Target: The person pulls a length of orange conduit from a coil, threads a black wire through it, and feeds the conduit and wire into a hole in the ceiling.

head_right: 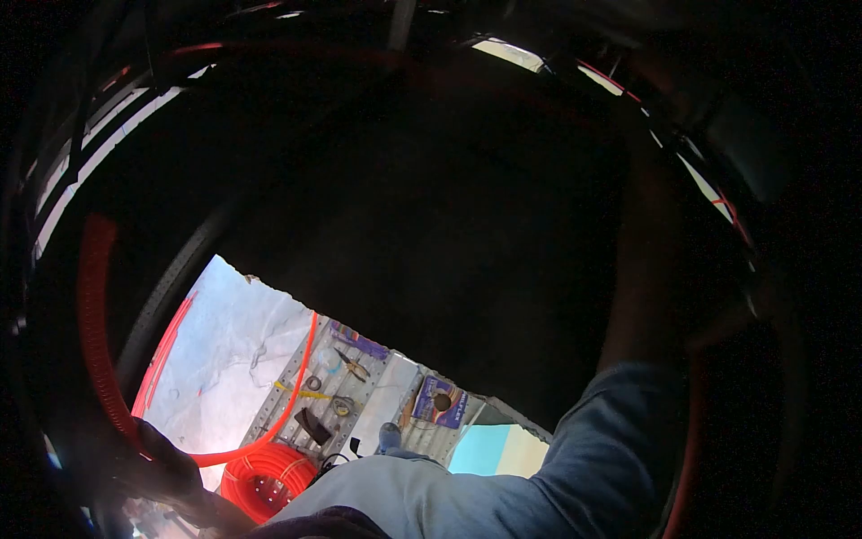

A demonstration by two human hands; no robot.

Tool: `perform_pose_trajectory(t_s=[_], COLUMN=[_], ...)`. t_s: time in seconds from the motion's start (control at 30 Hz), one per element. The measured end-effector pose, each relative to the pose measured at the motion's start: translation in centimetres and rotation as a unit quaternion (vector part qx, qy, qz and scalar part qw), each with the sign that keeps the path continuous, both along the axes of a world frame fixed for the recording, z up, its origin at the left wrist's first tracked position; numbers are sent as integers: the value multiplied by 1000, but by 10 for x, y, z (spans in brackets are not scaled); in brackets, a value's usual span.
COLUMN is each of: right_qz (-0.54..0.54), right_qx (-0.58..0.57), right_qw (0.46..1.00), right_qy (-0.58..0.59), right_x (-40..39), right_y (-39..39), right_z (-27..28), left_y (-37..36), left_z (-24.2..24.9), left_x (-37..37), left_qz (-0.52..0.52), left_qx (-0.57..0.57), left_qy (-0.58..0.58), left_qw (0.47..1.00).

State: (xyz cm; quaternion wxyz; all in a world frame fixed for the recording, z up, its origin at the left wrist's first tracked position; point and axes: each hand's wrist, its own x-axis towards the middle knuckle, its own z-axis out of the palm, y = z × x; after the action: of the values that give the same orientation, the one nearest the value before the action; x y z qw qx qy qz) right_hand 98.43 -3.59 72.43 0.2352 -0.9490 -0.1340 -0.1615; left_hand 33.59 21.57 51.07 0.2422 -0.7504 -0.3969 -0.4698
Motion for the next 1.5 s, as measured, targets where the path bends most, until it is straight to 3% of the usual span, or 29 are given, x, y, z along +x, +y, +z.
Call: perform_pose_trajectory(t_s=[0.4, 0.73, 0.87, 1.0, 1.27, 1.47, 1.5], right_qz=[6, 11, 13, 5, -16, -11, -9], right_qx=[-4, -4, -1, -12, -33, -45, -45], right_qw=[1000, 999, 998, 998, 999, 998, 998], right_qy=[-23, -50, -61, -54, -36, -34, -34], right_x=[4, -37, -77, -129, -185, -198, -194], right_y=[5, -2, -30, -95, -155, -151, -152], right_z=[6, 20, -5, -50, -90, -99, -100], left_y=[0, -2, -3, 15, -4, 44, 48], left_z=[4, 21, 16, 29, 36, 65, 62], left_x=[8, 2, 10, -10, 25, 28, 29], left_qz=[-6, -11, -37, -105, -87, -259, -249], left_qx=[28, 90, 84, 19, 109, 226, 257], left_qy=[33, 82, 55, 145, 30, 81, 77], left_qw=[999, 992, 994, 984, 990, 936, 931])
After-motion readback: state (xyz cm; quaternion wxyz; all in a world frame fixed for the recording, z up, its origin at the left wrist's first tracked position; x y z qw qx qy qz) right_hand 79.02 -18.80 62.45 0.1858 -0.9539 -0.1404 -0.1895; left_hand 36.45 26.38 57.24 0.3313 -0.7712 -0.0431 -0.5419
